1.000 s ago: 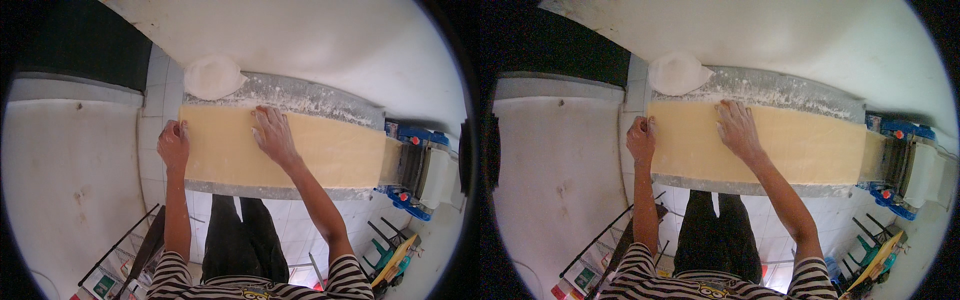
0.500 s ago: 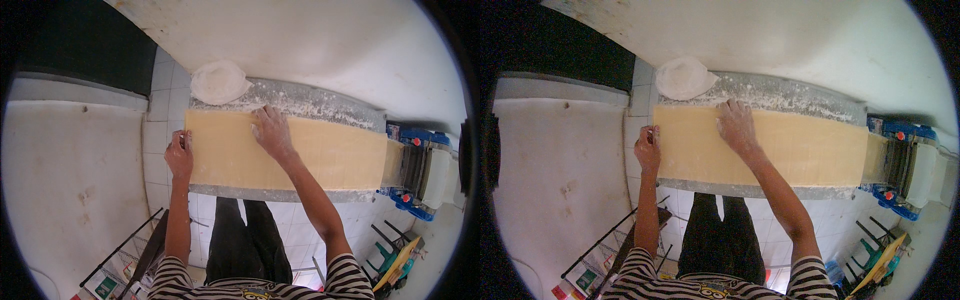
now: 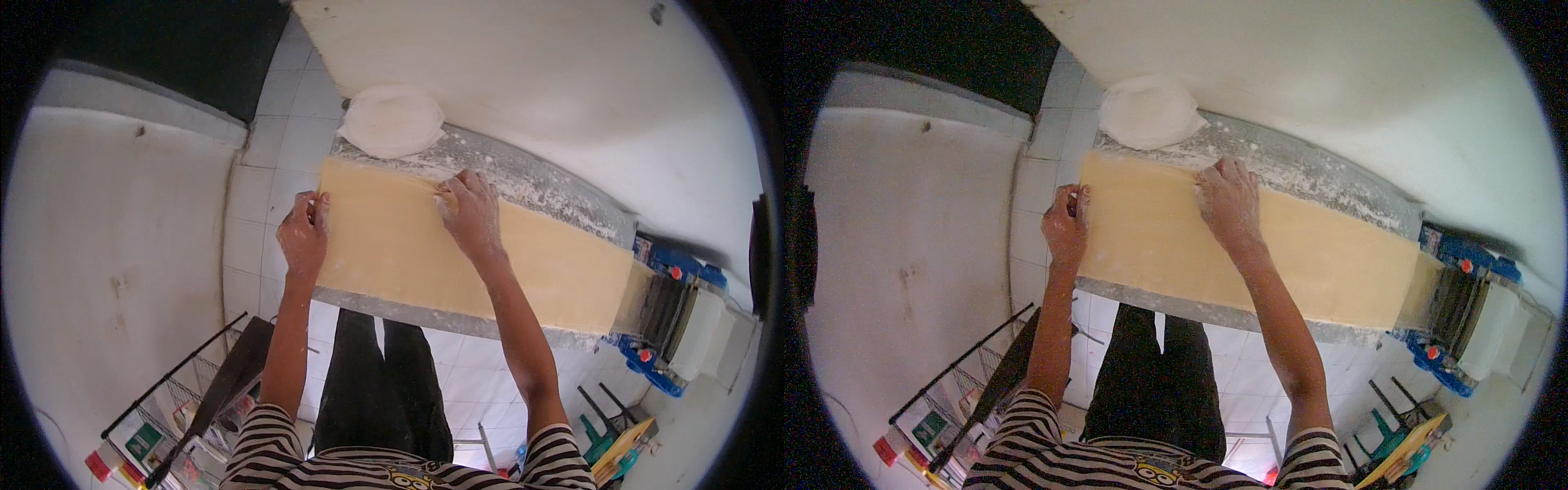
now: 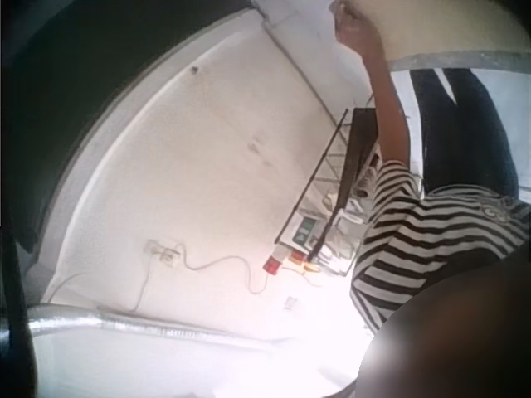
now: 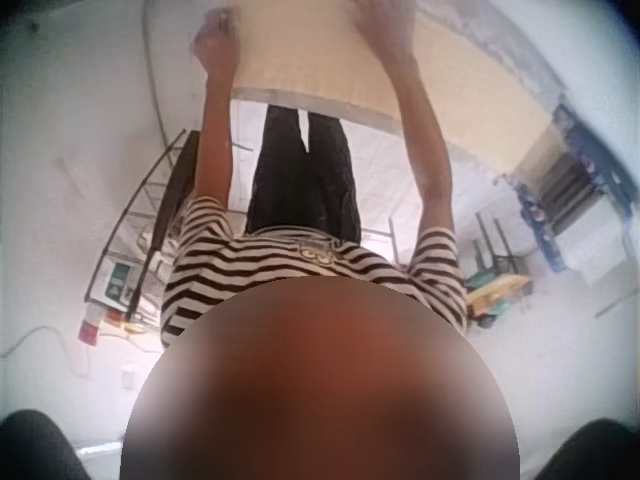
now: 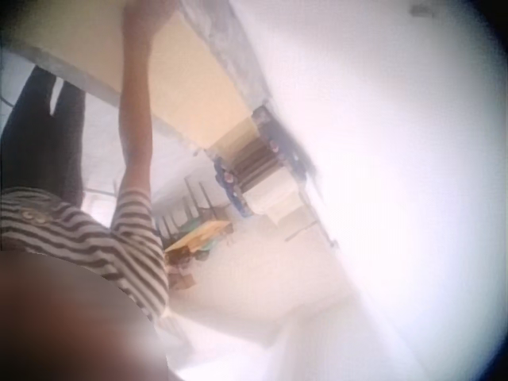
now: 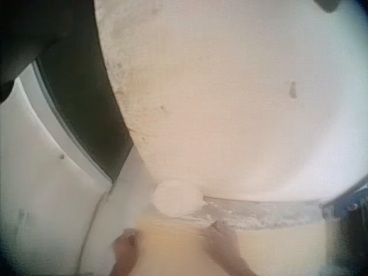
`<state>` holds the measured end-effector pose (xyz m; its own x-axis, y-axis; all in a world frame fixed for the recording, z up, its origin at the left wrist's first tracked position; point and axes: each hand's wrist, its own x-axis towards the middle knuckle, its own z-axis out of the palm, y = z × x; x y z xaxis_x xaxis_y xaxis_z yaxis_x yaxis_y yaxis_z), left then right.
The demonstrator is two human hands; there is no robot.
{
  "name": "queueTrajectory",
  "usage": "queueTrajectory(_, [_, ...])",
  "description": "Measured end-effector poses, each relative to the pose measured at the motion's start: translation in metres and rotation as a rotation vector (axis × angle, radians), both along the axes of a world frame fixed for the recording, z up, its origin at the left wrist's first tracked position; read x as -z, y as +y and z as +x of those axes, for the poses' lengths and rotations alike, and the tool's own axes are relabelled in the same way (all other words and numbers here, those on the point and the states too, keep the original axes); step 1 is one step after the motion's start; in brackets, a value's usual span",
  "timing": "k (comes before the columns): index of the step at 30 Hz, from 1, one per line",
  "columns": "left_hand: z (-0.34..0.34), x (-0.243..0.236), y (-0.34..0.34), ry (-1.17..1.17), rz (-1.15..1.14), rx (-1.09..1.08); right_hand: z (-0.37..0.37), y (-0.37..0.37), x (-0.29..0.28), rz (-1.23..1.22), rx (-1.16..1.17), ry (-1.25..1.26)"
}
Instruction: The person feeds a sheet of dough through a dough sheeter multiple times, dusting it with flour between passes. Then the person uses a round metal cutter to cut circular pieces from the sheet on a stainless steel table.
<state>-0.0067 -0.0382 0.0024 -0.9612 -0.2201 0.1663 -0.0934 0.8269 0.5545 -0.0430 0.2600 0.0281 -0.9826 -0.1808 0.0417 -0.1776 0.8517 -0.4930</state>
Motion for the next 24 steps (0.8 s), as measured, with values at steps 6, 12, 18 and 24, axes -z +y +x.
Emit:
queueTrajectory(6, [0.0,0.0002,-0.0004,0.015,0.036,0.016,-0.0002,0.0036,0.0026,-0.018,0.006,0.051])
queueTrajectory(12, [-0.0009,0.0004,0.0001,0.001,0.004,-0.005,-0.0034,0.0065,0.0036,-0.039,0.022,0.008])
queueTrajectory(18, [-0.0016,-0.0003,-0.0024,-0.045,-0.007,0.015,-0.003,0.0076,0.003,-0.056,0.025,0.0])
queueTrajectory(24, [-0.0016,-0.0015,-0.0001,0.052,-0.064,0.057,-0.0033,0.0084,0.0086,-0.117,0.031,-0.019])
